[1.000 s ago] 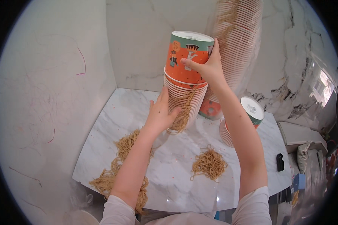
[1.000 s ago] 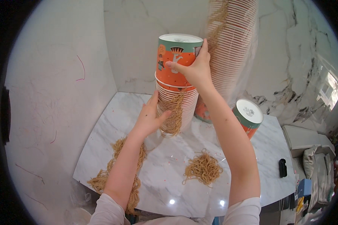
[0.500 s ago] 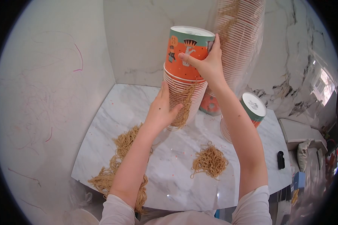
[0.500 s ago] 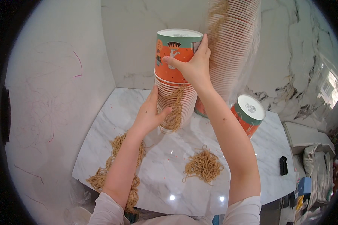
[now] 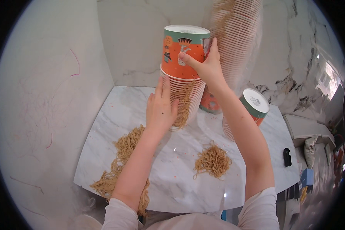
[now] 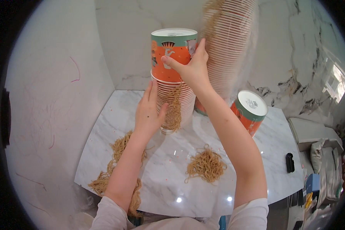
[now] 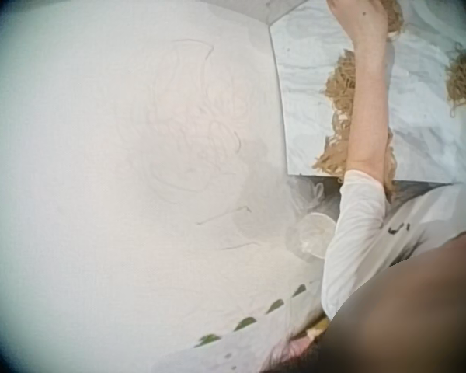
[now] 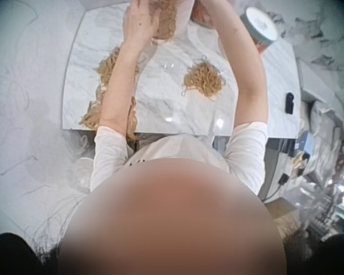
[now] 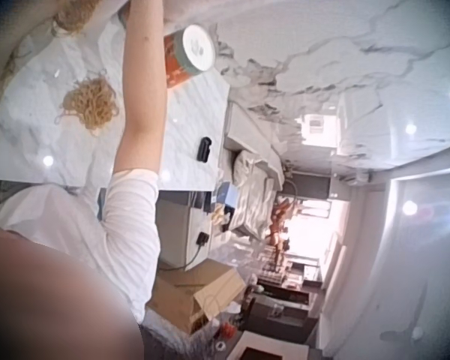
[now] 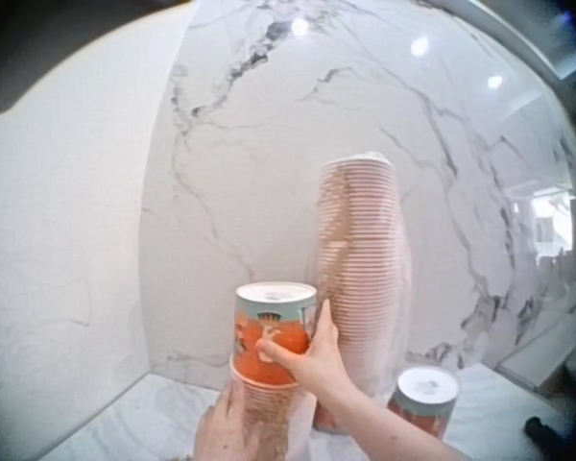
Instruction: Threading string through holes in paper cups.
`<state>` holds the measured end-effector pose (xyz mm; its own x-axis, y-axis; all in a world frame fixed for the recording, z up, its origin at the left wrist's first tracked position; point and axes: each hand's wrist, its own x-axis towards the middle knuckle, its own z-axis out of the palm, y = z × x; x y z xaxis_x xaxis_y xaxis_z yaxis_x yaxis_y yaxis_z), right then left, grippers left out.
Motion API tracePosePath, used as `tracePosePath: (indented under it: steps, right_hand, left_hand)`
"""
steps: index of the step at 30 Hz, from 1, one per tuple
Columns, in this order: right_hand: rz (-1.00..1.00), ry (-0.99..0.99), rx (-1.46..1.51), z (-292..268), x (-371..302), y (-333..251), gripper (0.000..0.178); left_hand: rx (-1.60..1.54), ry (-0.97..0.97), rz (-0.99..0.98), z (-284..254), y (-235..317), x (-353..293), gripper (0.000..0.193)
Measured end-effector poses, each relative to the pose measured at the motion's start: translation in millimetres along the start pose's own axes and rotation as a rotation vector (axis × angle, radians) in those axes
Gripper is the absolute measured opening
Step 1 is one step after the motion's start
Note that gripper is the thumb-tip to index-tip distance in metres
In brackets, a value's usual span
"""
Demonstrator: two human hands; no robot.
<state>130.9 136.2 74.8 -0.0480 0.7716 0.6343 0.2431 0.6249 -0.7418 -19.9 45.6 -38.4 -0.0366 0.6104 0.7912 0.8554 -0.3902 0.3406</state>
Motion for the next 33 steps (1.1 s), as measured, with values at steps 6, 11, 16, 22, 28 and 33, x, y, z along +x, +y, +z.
tracePosePath:
  steps: [6,11,16,22,28,33]
  right_hand:
    - [-0.088,0.059,-0.088,-61,-62,-11,0.093]
    - [-0.129,-0.087,-0.58,-143,-111,25,0.06]
    - [-0.079,0.006,-0.988,-171,-134,43,0.045]
    - [-0.137,-0.013,-0.931,-185,-132,53,0.041]
    - [-0.178,0.118,-0.97,-181,-126,61,0.037]
    - [-0.187,0.181,-0.879,-193,-121,64,0.036]
  left_hand:
    - [0.13,-0.021,-0.198,-11,-9,-1,0.064]
    - [0.053,0.085,-0.213,-18,-8,6,0.053]
    - [-0.185,0.342,-0.017,-24,20,13,0.023]
    - [-0.26,0.348,0.139,-12,29,2,0.014]
    - [-0.296,0.357,0.151,-9,26,0,0.015]
    - [-0.503,0.226,0.089,-8,26,3,0.012]
